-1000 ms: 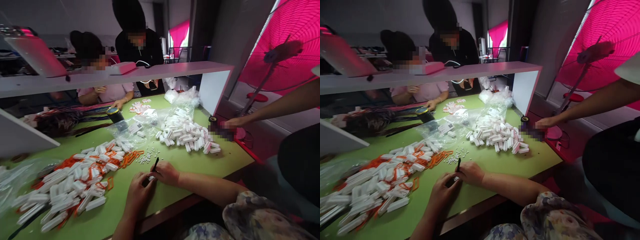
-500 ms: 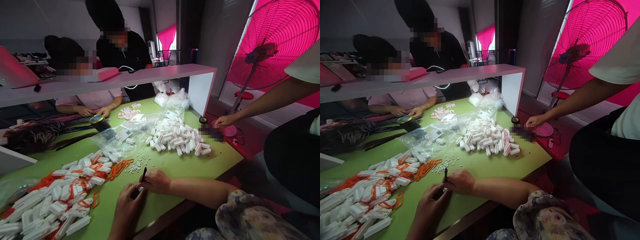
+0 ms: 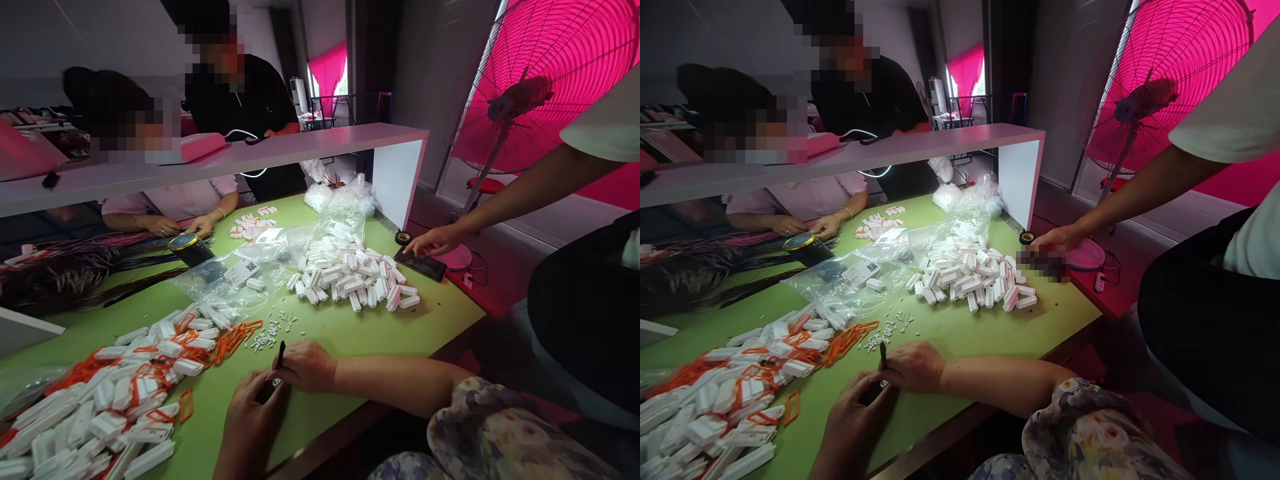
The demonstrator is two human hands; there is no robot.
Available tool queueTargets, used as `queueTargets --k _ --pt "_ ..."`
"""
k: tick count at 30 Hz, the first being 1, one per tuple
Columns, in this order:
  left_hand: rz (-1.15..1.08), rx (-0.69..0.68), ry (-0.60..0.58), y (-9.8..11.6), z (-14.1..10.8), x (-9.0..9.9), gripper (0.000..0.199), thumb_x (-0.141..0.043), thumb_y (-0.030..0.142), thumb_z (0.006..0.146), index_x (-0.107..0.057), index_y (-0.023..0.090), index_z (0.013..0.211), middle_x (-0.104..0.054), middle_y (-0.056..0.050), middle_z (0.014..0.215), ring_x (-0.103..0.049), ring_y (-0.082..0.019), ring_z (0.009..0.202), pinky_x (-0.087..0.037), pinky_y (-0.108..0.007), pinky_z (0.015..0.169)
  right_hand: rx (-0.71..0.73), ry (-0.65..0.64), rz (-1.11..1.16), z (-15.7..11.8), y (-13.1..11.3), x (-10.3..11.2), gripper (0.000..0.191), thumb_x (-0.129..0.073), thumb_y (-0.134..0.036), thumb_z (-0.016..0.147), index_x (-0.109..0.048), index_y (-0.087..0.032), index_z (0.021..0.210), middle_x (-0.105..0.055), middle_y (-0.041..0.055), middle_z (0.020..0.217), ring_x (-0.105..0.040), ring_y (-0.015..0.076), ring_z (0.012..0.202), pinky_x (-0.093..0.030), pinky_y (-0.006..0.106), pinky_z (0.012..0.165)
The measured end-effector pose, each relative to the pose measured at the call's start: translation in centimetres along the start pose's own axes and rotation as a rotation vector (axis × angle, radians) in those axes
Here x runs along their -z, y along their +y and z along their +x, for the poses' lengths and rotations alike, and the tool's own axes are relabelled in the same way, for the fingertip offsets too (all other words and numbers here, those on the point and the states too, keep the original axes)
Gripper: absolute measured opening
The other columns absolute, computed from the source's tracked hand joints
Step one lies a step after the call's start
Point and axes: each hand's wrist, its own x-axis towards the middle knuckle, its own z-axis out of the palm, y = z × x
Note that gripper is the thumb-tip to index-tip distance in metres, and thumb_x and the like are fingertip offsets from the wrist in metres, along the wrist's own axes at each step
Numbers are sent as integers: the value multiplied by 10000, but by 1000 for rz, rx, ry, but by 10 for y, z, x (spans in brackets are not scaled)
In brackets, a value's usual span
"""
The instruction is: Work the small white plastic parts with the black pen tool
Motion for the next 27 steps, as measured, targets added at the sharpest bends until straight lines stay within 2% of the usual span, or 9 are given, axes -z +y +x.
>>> queueTargets --k 11,16,27 --pt "-10 -14 2 3 1 -1 323 -641 543 798 -758 244 837 -747 -51 907 -681 -248 875 -555 -347 813 24 -34 -31 2 -2 5 321 -507 -444 1037 -676 -198 918 -769 40 841 -708 171 775 -516 266 748" --pt "-13 2 21 5 1 -1 346 -636 559 790 -761 244 860 -748 -54 916 -690 -258 882 -561 -371 827 -6 8 52 -2 -2 11 273 -526 -403 1035 -689 -193 975 -780 53 895 -728 171 838 -521 256 791" --pt "9 -27 35 14 1 2 345 -634 555 791 -750 235 846 -738 -48 874 -691 -251 845 -556 -366 805 -34 73 92 -3 -4 15 245 -527 -370 1029 -676 -185 968 -781 66 925 -735 177 852 -540 253 799"
